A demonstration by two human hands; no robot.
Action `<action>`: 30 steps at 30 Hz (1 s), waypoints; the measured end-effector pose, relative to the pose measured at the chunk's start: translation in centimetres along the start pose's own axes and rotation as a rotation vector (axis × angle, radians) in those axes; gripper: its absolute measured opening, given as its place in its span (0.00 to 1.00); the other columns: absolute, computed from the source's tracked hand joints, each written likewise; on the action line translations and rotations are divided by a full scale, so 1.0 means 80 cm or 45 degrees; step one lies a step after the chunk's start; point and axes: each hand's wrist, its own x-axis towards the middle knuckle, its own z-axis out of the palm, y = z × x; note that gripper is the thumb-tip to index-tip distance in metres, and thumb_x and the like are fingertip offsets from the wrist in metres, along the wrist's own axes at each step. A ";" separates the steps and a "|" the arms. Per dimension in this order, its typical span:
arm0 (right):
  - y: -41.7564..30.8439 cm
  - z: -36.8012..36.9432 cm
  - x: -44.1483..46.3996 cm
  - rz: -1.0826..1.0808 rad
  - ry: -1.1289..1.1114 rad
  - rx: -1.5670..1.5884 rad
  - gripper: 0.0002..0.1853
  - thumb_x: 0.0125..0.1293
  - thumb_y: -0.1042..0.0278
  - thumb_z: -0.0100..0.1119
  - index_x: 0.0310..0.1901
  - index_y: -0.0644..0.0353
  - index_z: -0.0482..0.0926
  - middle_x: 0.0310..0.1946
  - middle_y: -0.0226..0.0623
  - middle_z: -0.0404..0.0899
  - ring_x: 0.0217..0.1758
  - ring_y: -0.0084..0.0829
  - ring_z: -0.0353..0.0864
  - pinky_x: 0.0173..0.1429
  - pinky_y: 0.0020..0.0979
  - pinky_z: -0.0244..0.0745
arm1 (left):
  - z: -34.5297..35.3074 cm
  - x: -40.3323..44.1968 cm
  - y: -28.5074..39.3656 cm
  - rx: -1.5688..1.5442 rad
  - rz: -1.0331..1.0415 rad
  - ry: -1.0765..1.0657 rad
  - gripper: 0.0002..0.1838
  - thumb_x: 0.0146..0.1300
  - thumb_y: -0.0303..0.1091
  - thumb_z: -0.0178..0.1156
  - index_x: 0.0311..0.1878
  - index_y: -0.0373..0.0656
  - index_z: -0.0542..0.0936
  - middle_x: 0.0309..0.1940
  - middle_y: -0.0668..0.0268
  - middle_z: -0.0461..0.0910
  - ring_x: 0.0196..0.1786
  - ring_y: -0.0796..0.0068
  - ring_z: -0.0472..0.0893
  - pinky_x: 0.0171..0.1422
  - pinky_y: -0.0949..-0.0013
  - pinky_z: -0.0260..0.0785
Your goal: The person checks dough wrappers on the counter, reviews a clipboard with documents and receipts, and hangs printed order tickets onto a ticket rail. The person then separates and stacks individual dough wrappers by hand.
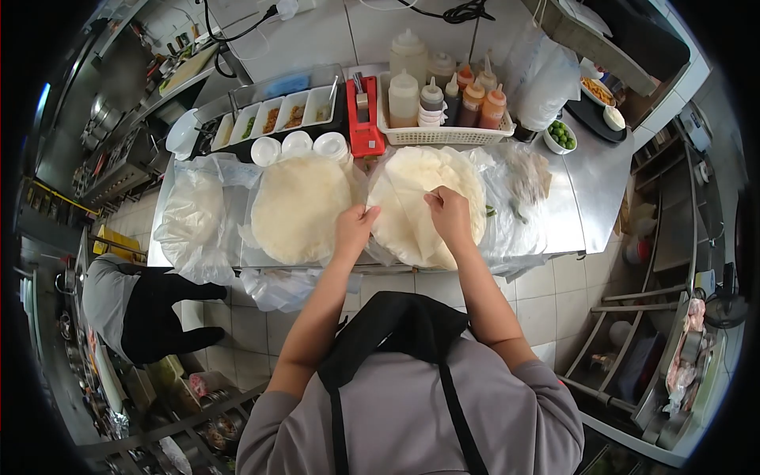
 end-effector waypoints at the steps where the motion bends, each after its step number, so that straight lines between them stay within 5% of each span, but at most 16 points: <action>1: -0.003 -0.004 -0.002 0.025 -0.038 0.006 0.07 0.55 0.72 0.59 0.26 0.68 0.76 0.23 0.52 0.76 0.27 0.49 0.76 0.33 0.38 0.70 | -0.002 0.000 0.003 -0.102 -0.067 -0.037 0.17 0.58 0.41 0.61 0.26 0.33 0.76 0.12 0.63 0.68 0.18 0.78 0.66 0.25 0.71 0.61; 7: 0.003 0.008 -0.019 0.042 -0.278 0.087 0.09 0.55 0.68 0.60 0.28 0.68 0.76 0.22 0.52 0.76 0.27 0.48 0.77 0.32 0.38 0.70 | 0.019 0.036 0.023 0.131 0.271 0.141 0.21 0.56 0.46 0.60 0.32 0.32 0.77 0.17 0.63 0.75 0.21 0.75 0.72 0.27 0.70 0.64; 10: -0.010 0.010 -0.019 -0.048 -0.204 -0.016 0.10 0.55 0.66 0.61 0.32 0.66 0.76 0.22 0.51 0.76 0.27 0.49 0.77 0.33 0.38 0.71 | 0.024 0.061 0.035 0.328 0.066 -0.142 0.18 0.58 0.43 0.60 0.33 0.34 0.77 0.18 0.65 0.75 0.21 0.78 0.71 0.27 0.71 0.63; 14: -0.016 0.030 -0.006 -0.286 0.144 -0.101 0.10 0.56 0.66 0.59 0.37 0.62 0.75 0.23 0.50 0.76 0.29 0.50 0.77 0.34 0.41 0.71 | 0.031 0.042 0.048 -0.100 0.113 -0.232 0.14 0.59 0.40 0.59 0.30 0.35 0.77 0.17 0.67 0.73 0.20 0.81 0.69 0.26 0.71 0.61; 17: -0.010 0.027 0.004 -0.154 -0.028 -0.173 0.08 0.59 0.67 0.57 0.33 0.64 0.75 0.23 0.52 0.76 0.31 0.51 0.77 0.34 0.42 0.70 | 0.016 0.034 0.050 0.014 0.117 -0.206 0.15 0.58 0.40 0.60 0.29 0.35 0.77 0.16 0.66 0.73 0.21 0.79 0.71 0.27 0.70 0.63; 22: 0.018 -0.002 0.018 0.003 0.121 -0.003 0.10 0.61 0.68 0.55 0.29 0.68 0.71 0.24 0.54 0.75 0.30 0.52 0.75 0.33 0.40 0.68 | 0.000 0.017 0.017 -0.354 -0.152 -0.062 0.13 0.61 0.38 0.59 0.34 0.35 0.78 0.23 0.72 0.74 0.25 0.84 0.71 0.29 0.78 0.63; 27: 0.041 -0.044 0.023 -0.010 0.178 -0.050 0.10 0.61 0.68 0.55 0.29 0.67 0.71 0.20 0.52 0.72 0.23 0.47 0.70 0.30 0.36 0.66 | -0.021 0.016 -0.057 -0.636 -0.367 -0.088 0.13 0.61 0.37 0.58 0.39 0.35 0.76 0.29 0.69 0.77 0.28 0.81 0.74 0.31 0.77 0.66; 30: 0.037 -0.050 0.020 0.059 0.121 -0.058 0.13 0.61 0.67 0.57 0.27 0.68 0.69 0.16 0.47 0.68 0.19 0.39 0.62 0.27 0.34 0.62 | -0.030 0.008 -0.032 -0.559 -0.342 -0.120 0.13 0.60 0.36 0.58 0.41 0.35 0.76 0.30 0.68 0.78 0.30 0.80 0.76 0.34 0.76 0.68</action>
